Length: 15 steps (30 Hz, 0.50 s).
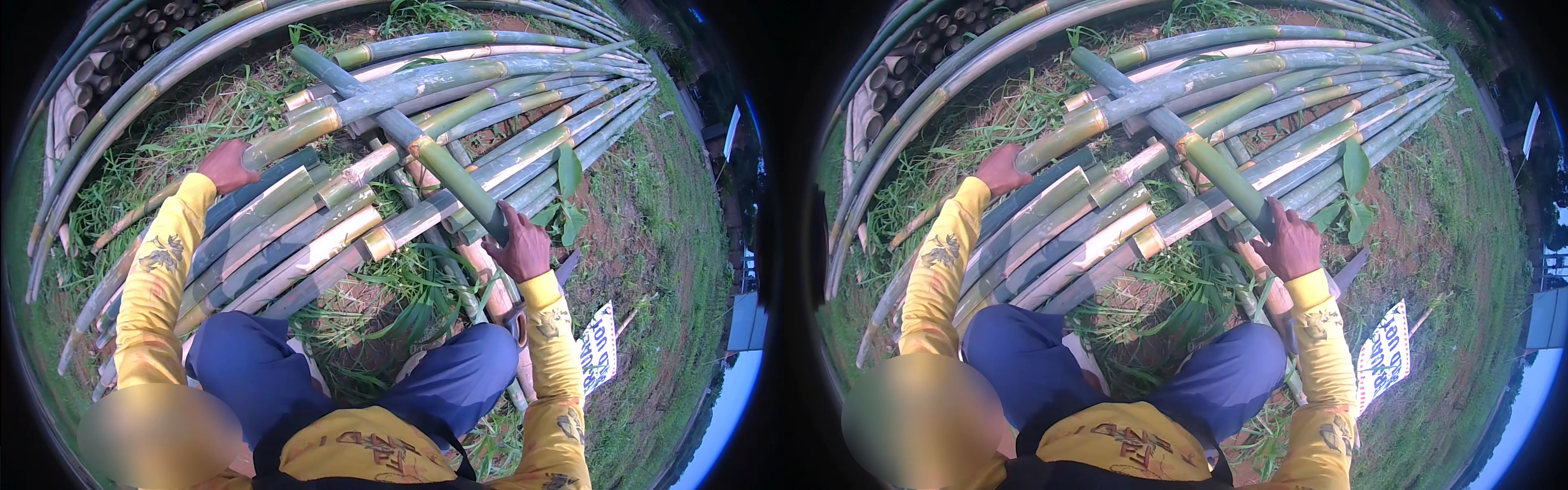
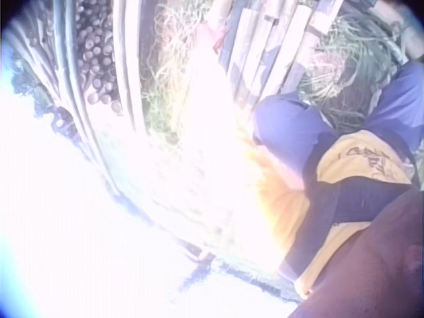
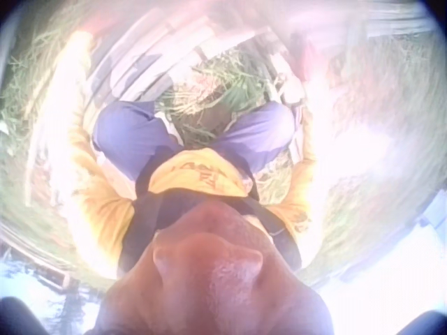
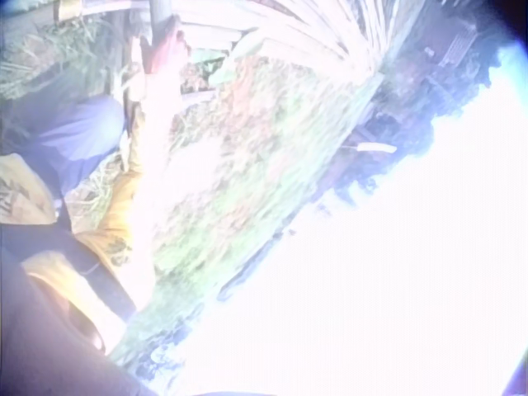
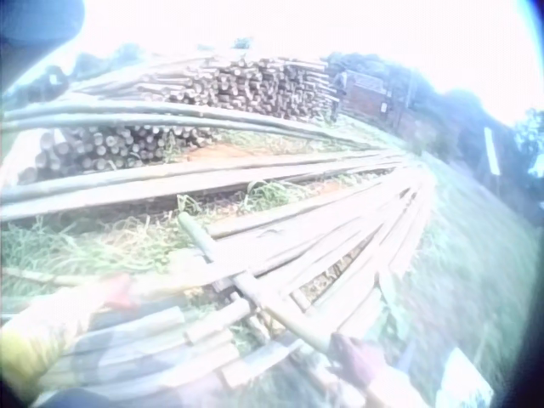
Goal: The person sits on the ground and uses a machete to cut long bamboo poles into shorter sections. They repeatedly select poles, position them, strike with the machete, and move the cut pieces aside.
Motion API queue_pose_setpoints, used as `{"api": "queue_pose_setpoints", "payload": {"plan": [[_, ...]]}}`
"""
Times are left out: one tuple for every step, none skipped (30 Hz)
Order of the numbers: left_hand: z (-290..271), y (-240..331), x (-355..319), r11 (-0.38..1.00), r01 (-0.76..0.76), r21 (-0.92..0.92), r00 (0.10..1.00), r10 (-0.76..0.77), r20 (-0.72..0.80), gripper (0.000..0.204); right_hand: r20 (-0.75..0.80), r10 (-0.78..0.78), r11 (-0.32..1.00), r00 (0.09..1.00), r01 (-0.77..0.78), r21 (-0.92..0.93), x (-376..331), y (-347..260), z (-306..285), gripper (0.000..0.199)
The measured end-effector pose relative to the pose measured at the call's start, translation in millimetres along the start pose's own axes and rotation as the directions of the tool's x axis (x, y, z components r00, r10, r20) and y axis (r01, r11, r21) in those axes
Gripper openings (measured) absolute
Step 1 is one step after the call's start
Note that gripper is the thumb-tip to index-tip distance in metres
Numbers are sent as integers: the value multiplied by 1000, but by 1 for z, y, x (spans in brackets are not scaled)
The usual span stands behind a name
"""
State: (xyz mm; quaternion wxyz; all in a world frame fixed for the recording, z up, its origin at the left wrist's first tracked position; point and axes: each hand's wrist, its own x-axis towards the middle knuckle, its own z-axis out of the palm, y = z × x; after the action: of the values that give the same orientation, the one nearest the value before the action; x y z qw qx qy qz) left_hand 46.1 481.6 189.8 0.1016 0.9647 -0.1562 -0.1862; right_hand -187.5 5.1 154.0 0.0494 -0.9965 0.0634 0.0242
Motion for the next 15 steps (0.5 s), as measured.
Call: {"api": "queue_pose_setpoints", "payload": {"plan": [[2, 0, 2, 1000, -10, 11, 1000, 10, -17, 53, -12, -11, 1000, 1000, 11, 9, -3, 2, -2, 86], [4, -1, 3, 1000, -17, 25, 999, 18, -32, 53, -23, -23, 1000, 999, 23, 21, -6, 3, -3, 87], [6, -3, 3, 999, -26, 39, 999, 28, -46, 53, -35, -33, 999, 999, 34, 33, -10, 6, -4, 88], [9, -5, 2, 998, -29, 58, 992, 36, -119, 52, -6, 3, 998, 1000, -2, 69, -11, 10, -7, 89], [9, -12, 0, 998, -25, 52, 995, 30, -100, 53, 32, 36, 983, 999, -42, 178, -13, 7, -16, 90], [8, -17, 2, 999, -34, 38, 996, 37, -81, 54, -19, 18, 981, 1000, -13, 194, -17, 15, -14, 90], [9, -20, 6, 999, -43, 26, 997, 44, -62, 56, -71, 0, 978, 997, 15, 208, -23, 23, -11, 91], [13, -21, 9, 999, -49, 23, 998, 50, -48, 59, -38, 15, 979, 999, -7, 202, -24, 28, -10, 92], [10, -20, 10, 998, -51, 25, 997, 52, -48, 62, -91, 24, 979, 996, -5, 204, -27, 35, -12, 92], [7, -18, 11, 998, -54, 28, 997, 55, -48, 66, -143, 33, 979, 989, -3, 205, -33, 43, -13, 92], [4, -10, 7, 997, -40, 62, 997, 43, -62, 69, -194, 46, 977, 980, -3, 214, -38, 52, -11, 92], [4, -1, 6, 995, -45, 93, 996, 52, -69, 72, -286, 78, 976, 955, -15, 216, -48, 57, -16, 78], [2, 7, 4, 991, -52, 123, 995, 62, -75, 76, -376, 194, 933, 906, -53, 355, -48, 68, -13, 70], [2, -4, 5, 991, -98, 87, 991, 105, -84, 78, -440, 328, 877, 836, -96, 472, -53, 83, -11, 62], [3, -17, 2, 991, -126, 47, 988, 129, -86, 80, -478, 449, 806, 755, -112, 580, -67, 95, -6, 53]]}}
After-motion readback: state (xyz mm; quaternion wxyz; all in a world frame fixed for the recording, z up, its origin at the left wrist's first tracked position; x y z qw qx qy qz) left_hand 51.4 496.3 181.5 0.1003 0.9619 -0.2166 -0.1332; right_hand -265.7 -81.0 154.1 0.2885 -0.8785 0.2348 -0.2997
